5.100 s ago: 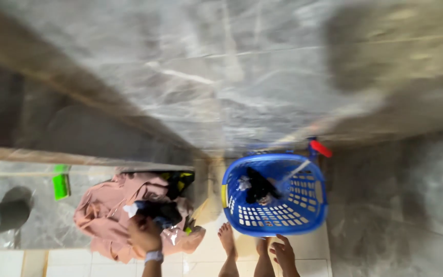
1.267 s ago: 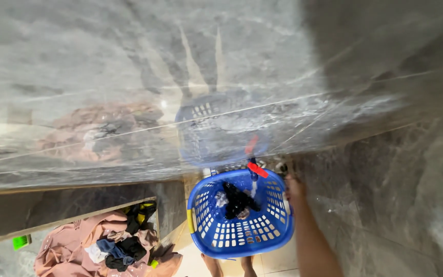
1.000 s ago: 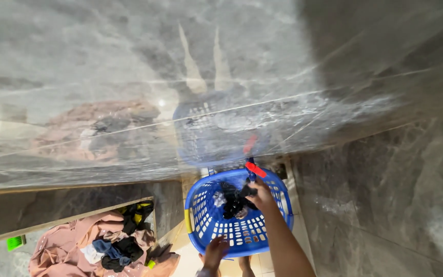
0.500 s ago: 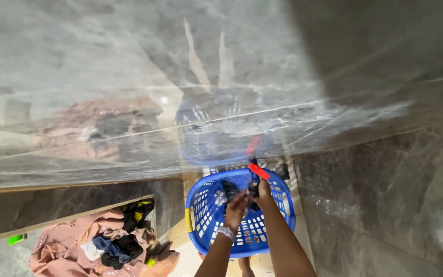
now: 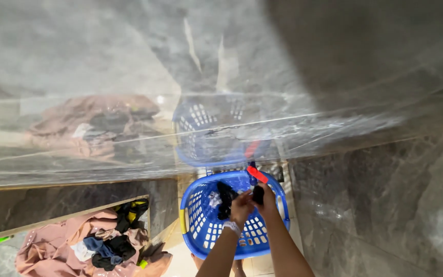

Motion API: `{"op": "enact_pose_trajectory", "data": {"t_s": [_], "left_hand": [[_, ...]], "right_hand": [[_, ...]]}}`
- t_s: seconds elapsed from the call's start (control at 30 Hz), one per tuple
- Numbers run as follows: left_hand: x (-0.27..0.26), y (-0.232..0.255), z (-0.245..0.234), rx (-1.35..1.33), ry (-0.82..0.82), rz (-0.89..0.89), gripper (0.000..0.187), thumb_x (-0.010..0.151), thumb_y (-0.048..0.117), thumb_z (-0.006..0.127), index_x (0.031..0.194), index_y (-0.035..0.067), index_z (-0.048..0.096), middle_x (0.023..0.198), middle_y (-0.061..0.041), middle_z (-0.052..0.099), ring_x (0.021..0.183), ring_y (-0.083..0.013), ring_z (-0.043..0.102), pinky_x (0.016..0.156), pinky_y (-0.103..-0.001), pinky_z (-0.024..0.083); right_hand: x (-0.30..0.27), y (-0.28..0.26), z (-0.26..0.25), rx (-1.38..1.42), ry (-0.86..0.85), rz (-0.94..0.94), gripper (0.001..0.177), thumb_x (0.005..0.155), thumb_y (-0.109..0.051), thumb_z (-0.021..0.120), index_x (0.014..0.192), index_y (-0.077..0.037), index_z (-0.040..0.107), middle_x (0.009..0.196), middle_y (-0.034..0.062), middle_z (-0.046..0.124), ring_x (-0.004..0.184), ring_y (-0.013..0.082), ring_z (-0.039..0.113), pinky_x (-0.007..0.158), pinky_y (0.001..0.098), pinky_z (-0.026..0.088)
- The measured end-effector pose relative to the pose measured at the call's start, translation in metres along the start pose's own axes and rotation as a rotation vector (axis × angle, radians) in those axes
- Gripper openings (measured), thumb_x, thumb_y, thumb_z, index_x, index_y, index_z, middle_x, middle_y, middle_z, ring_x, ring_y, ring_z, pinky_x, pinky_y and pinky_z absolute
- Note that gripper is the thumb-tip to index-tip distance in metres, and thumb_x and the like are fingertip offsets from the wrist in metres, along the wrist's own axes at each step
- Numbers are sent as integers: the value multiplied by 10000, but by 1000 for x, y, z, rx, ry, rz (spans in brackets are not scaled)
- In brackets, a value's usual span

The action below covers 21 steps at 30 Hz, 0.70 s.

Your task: Hand-washing laundry in a plastic basket under a running tap in a bathroom.

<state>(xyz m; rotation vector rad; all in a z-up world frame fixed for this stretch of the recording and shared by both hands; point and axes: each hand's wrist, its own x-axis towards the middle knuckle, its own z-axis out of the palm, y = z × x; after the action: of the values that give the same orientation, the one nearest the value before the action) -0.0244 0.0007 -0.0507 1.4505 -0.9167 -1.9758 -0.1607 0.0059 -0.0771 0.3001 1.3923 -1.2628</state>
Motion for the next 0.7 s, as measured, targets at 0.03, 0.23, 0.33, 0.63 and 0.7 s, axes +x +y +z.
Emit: {"op": "enact_pose_trajectory", "data": {"t_s": [0.03,0.23,0.33,0.63,0.7], "left_hand": [[-4,-1,-2,-117,-18,-50,525,843,-81,652,1345,71,649,1165,-92,748,952,-210,713,779,-341,592],[-77,-4,-93,483,139,227,467,860,22,676,1318,112,664,1278,-138,696,1123,-274,655,951,-378,533],[-131,10,-161,1175,201,303,541,780,112,756,1306,157,634,1400,-160,541,1299,-382,496,1047,-481,454],[-270,-41,-364,1245,678,-146,536,764,202,787,1270,236,611,1363,-86,520,1283,-336,490,999,-473,500],[-282,-49,-402,1115,800,-182,522,762,198,793,1256,251,630,1342,-75,550,1253,-343,510,986,-478,514]], "right_hand": [[35,15,-11,88,-57,-27,277,946,-181,646,1216,-126,616,949,51,586,834,231,598,676,466,553],[-44,-29,60,303,-182,-61,304,913,29,462,1131,-93,635,992,32,686,768,235,696,747,498,636],[-1,-8,37,286,-229,-60,341,905,67,455,1120,-101,658,993,42,707,720,176,661,633,360,565],[125,50,-30,-27,-18,-111,111,1014,-261,554,991,-158,590,778,11,539,517,107,456,365,261,314],[161,55,-45,-66,205,-20,302,1086,-400,512,934,-139,494,722,24,434,495,150,404,356,303,275]]}}
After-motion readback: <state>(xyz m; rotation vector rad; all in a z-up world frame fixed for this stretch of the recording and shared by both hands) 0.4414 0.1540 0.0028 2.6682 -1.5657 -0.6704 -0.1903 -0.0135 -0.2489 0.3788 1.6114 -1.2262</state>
